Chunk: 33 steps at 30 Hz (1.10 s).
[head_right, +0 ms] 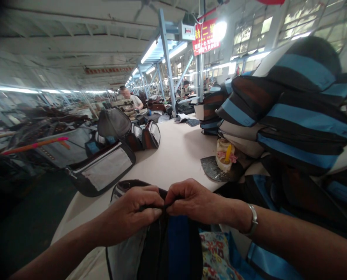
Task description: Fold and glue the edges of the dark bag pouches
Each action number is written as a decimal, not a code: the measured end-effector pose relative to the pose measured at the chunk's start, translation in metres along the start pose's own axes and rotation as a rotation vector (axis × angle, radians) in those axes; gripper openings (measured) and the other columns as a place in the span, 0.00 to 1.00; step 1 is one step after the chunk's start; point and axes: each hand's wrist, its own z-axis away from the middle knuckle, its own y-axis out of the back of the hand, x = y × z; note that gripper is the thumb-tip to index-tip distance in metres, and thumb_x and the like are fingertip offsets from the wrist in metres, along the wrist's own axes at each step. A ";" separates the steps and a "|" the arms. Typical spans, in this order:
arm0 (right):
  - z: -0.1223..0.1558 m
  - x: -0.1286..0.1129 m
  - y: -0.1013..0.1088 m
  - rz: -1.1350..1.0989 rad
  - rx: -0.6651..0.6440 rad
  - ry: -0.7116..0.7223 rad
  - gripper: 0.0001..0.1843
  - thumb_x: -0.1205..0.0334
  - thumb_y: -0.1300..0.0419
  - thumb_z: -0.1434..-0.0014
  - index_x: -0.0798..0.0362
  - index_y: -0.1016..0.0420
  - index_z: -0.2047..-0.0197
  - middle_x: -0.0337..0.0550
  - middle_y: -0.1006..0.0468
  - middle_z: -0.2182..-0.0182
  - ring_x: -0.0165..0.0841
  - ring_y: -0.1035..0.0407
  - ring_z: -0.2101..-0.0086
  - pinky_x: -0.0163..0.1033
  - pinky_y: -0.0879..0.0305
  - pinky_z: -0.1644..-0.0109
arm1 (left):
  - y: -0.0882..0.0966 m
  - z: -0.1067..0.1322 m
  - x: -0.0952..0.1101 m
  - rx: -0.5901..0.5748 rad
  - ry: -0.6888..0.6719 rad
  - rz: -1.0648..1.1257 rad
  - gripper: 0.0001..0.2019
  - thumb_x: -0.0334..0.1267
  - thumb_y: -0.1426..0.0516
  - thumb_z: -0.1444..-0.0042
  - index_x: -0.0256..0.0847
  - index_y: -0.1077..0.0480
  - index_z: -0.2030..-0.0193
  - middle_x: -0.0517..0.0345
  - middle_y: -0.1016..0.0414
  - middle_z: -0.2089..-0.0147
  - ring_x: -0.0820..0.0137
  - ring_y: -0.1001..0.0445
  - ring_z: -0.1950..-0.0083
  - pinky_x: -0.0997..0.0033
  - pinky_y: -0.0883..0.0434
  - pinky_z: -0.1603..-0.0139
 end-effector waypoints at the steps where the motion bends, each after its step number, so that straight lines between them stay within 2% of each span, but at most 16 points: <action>1: 0.000 0.000 -0.001 -0.002 -0.003 0.009 0.06 0.64 0.36 0.44 0.59 0.24 0.65 0.34 0.31 0.75 0.25 0.41 0.72 0.31 0.46 0.70 | 0.001 0.000 0.001 0.004 0.005 -0.005 0.06 0.30 0.43 0.43 0.37 0.25 0.68 0.63 0.30 0.67 0.76 0.31 0.66 0.76 0.38 0.65; 4: 0.000 -0.001 -0.003 0.045 0.017 0.037 0.06 0.65 0.37 0.45 0.59 0.24 0.65 0.34 0.31 0.75 0.25 0.42 0.73 0.31 0.46 0.70 | 0.003 0.001 0.000 0.026 0.031 -0.006 0.04 0.35 0.40 0.43 0.37 0.24 0.66 0.63 0.28 0.68 0.75 0.30 0.66 0.76 0.38 0.66; 6: 0.000 -0.002 -0.004 0.131 0.068 0.048 0.04 0.66 0.37 0.45 0.59 0.25 0.67 0.33 0.31 0.76 0.24 0.43 0.74 0.31 0.47 0.71 | 0.004 0.002 -0.004 0.029 0.019 -0.022 0.05 0.33 0.41 0.41 0.37 0.24 0.67 0.64 0.28 0.69 0.76 0.30 0.67 0.76 0.38 0.66; 8: 0.000 -0.001 -0.006 0.203 0.134 0.056 0.04 0.66 0.37 0.46 0.58 0.25 0.68 0.33 0.32 0.77 0.24 0.43 0.75 0.30 0.48 0.73 | 0.004 0.004 -0.008 0.031 -0.029 -0.074 0.07 0.31 0.43 0.39 0.38 0.24 0.67 0.64 0.28 0.69 0.77 0.30 0.67 0.76 0.38 0.66; 13: 0.001 0.000 -0.012 0.258 0.249 0.109 0.02 0.70 0.37 0.48 0.57 0.25 0.68 0.34 0.29 0.76 0.25 0.40 0.74 0.30 0.45 0.71 | -0.002 0.010 -0.020 0.145 -0.178 -0.311 0.05 0.33 0.45 0.35 0.40 0.27 0.60 0.62 0.25 0.65 0.75 0.29 0.64 0.74 0.38 0.63; 16: 0.004 0.003 -0.013 0.406 0.296 0.275 0.04 0.72 0.38 0.47 0.56 0.25 0.68 0.37 0.28 0.72 0.27 0.35 0.71 0.31 0.42 0.67 | -0.008 0.015 -0.028 0.180 -0.259 -0.492 0.08 0.36 0.49 0.32 0.39 0.30 0.60 0.58 0.26 0.65 0.71 0.29 0.64 0.70 0.38 0.63; 18: 0.009 0.007 -0.012 0.582 0.253 0.444 0.06 0.73 0.41 0.44 0.56 0.25 0.66 0.41 0.28 0.68 0.28 0.34 0.69 0.32 0.41 0.66 | -0.012 0.019 -0.032 0.201 -0.338 -0.632 0.09 0.35 0.51 0.31 0.38 0.30 0.59 0.55 0.26 0.65 0.68 0.31 0.64 0.68 0.39 0.63; 20: 0.016 0.012 -0.012 0.835 0.180 0.589 0.06 0.72 0.44 0.39 0.56 0.26 0.63 0.43 0.29 0.66 0.28 0.37 0.69 0.34 0.43 0.67 | -0.013 0.022 -0.034 0.192 -0.386 -0.681 0.10 0.34 0.52 0.31 0.37 0.30 0.61 0.54 0.27 0.66 0.67 0.32 0.66 0.67 0.40 0.64; 22: 0.022 0.014 -0.012 1.083 0.121 0.645 0.06 0.68 0.45 0.35 0.55 0.29 0.65 0.42 0.31 0.68 0.29 0.41 0.71 0.36 0.45 0.68 | -0.011 0.023 -0.030 0.136 -0.328 -0.545 0.12 0.36 0.51 0.31 0.37 0.30 0.62 0.55 0.28 0.67 0.69 0.33 0.67 0.69 0.41 0.65; 24: 0.027 0.014 -0.013 1.226 0.102 0.638 0.10 0.65 0.45 0.32 0.54 0.31 0.67 0.41 0.34 0.71 0.30 0.43 0.72 0.38 0.46 0.67 | -0.005 0.019 -0.022 0.044 -0.185 -0.282 0.15 0.41 0.52 0.30 0.37 0.28 0.61 0.57 0.27 0.65 0.71 0.31 0.65 0.72 0.39 0.65; 26: 0.029 0.011 -0.015 1.293 0.076 0.639 0.10 0.63 0.46 0.31 0.55 0.31 0.66 0.41 0.35 0.71 0.31 0.43 0.71 0.39 0.46 0.66 | 0.002 0.012 -0.013 -0.037 -0.042 -0.061 0.18 0.45 0.54 0.29 0.38 0.27 0.58 0.58 0.26 0.62 0.72 0.30 0.62 0.74 0.37 0.61; 28: 0.029 0.009 -0.017 1.341 0.068 0.677 0.09 0.63 0.46 0.31 0.56 0.30 0.64 0.41 0.35 0.70 0.32 0.43 0.71 0.40 0.46 0.66 | 0.006 0.005 -0.009 -0.123 0.049 0.037 0.20 0.47 0.54 0.30 0.37 0.27 0.63 0.60 0.28 0.65 0.72 0.33 0.62 0.74 0.37 0.60; 31: 0.029 0.008 -0.020 1.372 0.063 0.739 0.09 0.64 0.46 0.33 0.56 0.30 0.64 0.41 0.35 0.71 0.32 0.44 0.71 0.40 0.46 0.68 | 0.006 -0.004 -0.009 -0.286 0.167 0.122 0.21 0.51 0.47 0.34 0.35 0.32 0.70 0.65 0.40 0.73 0.75 0.42 0.70 0.74 0.43 0.70; 33: 0.033 0.009 -0.021 1.346 0.064 0.747 0.09 0.66 0.47 0.33 0.56 0.30 0.67 0.41 0.35 0.72 0.32 0.44 0.72 0.41 0.47 0.68 | 0.005 -0.005 -0.010 -0.358 0.222 0.187 0.21 0.54 0.44 0.37 0.35 0.30 0.69 0.66 0.44 0.74 0.76 0.47 0.72 0.74 0.47 0.73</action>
